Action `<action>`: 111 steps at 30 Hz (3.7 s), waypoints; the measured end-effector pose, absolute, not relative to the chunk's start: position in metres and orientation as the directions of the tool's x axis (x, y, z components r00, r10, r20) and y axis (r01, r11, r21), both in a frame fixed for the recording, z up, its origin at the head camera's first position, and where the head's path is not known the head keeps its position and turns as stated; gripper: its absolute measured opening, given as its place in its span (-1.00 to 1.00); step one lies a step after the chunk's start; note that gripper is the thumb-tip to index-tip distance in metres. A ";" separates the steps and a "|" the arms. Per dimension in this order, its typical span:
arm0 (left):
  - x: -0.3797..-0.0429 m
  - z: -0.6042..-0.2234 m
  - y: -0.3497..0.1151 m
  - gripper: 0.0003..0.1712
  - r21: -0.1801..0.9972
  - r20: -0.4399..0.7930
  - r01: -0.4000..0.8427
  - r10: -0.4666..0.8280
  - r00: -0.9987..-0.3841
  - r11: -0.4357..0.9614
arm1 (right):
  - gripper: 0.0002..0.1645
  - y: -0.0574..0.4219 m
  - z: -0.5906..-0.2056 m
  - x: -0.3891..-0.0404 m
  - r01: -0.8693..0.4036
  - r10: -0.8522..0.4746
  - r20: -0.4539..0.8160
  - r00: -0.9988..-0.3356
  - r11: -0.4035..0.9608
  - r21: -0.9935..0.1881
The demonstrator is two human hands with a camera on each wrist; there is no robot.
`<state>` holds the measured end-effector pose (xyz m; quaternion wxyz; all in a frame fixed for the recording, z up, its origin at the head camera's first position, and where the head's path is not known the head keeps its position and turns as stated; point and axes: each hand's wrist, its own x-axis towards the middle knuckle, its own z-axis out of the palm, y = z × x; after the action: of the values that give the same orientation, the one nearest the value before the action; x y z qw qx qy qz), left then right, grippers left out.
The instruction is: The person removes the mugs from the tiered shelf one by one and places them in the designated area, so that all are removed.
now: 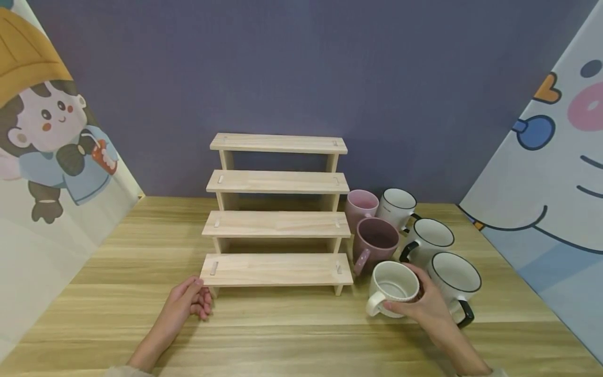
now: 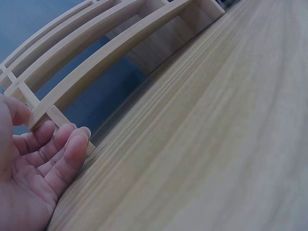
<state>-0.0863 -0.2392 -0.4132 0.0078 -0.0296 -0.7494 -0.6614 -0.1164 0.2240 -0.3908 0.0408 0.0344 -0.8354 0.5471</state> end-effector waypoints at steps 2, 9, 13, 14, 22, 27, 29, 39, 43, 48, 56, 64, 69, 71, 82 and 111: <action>-0.086 -0.413 -0.239 -0.58 0.991 0.048 0.052 0.034 -0.998 0.122 | 0.05 0.224 -0.391 -0.117 -0.100 -0.010 0.105 -0.994 0.396 -0.913; -0.085 -0.412 -0.239 -0.56 0.990 0.049 0.053 0.035 -0.998 0.131 | 0.05 0.225 -0.394 -0.119 -0.096 -0.009 0.100 -0.995 0.388 -0.917; -0.086 -0.412 -0.239 -0.56 0.989 0.051 0.055 0.037 -0.998 0.134 | 0.05 0.226 -0.394 -0.119 -0.077 -0.008 0.080 -0.997 0.379 -0.922; -0.086 -0.412 -0.239 -0.56 0.989 0.051 0.056 0.036 -0.998 0.136 | 0.06 0.226 -0.394 -0.119 -0.070 -0.006 0.074 -0.997 0.379 -0.923; -0.086 -0.411 -0.238 -0.56 0.989 0.054 0.058 0.032 -0.998 0.137 | 0.07 0.227 -0.396 -0.119 -0.065 -0.011 0.065 -0.998 0.372 -0.926; -0.086 -0.412 -0.239 -0.56 0.990 0.046 0.050 0.029 -0.999 0.133 | 0.08 0.228 -0.397 -0.120 -0.061 -0.010 0.062 -0.998 0.381 -0.922; -0.086 -0.412 -0.239 -0.56 0.990 0.040 0.044 0.028 -0.999 0.134 | 0.08 0.228 -0.397 -0.120 -0.060 -0.008 0.062 -0.998 0.384 -0.921; -0.086 -0.412 -0.239 -0.56 0.989 0.039 0.041 0.018 -0.999 0.141 | 0.07 0.227 -0.400 -0.119 -0.087 -0.004 0.094 -0.996 0.405 -0.910; -0.087 -0.413 -0.239 -0.56 0.990 0.044 0.048 0.031 -0.999 0.136 | 0.06 0.228 -0.403 -0.119 -0.115 -0.003 0.125 -0.992 0.413 -0.904; -0.088 -0.414 -0.238 -0.57 0.991 0.043 0.046 0.029 -0.999 0.129 | 0.05 0.229 -0.406 -0.118 -0.124 -0.002 0.135 -0.991 0.409 -0.904; -0.088 -0.415 -0.239 -0.57 0.989 0.025 0.026 0.009 -1.000 0.144 | 0.04 0.231 -0.411 -0.119 -0.187 -0.037 0.189 -0.981 0.417 -0.890; -0.089 -0.415 -0.240 -0.58 0.990 0.039 0.041 0.016 -0.999 0.136 | 0.05 0.233 -0.411 -0.123 -0.203 -0.067 0.192 -0.979 0.415 -0.887; -0.090 -0.416 -0.241 -0.61 0.990 0.053 0.056 0.027 -0.998 0.127 | 0.06 0.235 -0.410 -0.124 -0.181 -0.074 0.165 -0.984 0.431 -0.884; -0.090 -0.416 -0.242 -0.61 0.991 0.060 0.064 0.036 -0.998 0.121 | 0.07 0.235 -0.409 -0.123 -0.170 -0.077 0.151 -0.985 0.437 -0.883; -0.083 -0.413 -0.246 -0.58 0.989 0.074 0.081 0.057 -0.996 0.121 | 0.08 0.234 -0.404 -0.122 -0.159 -0.104 0.124 -0.987 0.487 -0.859; -0.075 -0.410 -0.246 -0.56 0.987 0.031 0.037 0.041 -0.999 0.155 | 0.06 0.237 -0.402 -0.112 -0.198 -0.176 0.133 -0.975 0.431 -0.880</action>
<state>-0.0745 -0.2463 -0.4096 -0.0017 -0.0256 -0.7601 -0.6493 -0.1121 0.2374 -0.4017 0.0106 0.1104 -0.8459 0.5216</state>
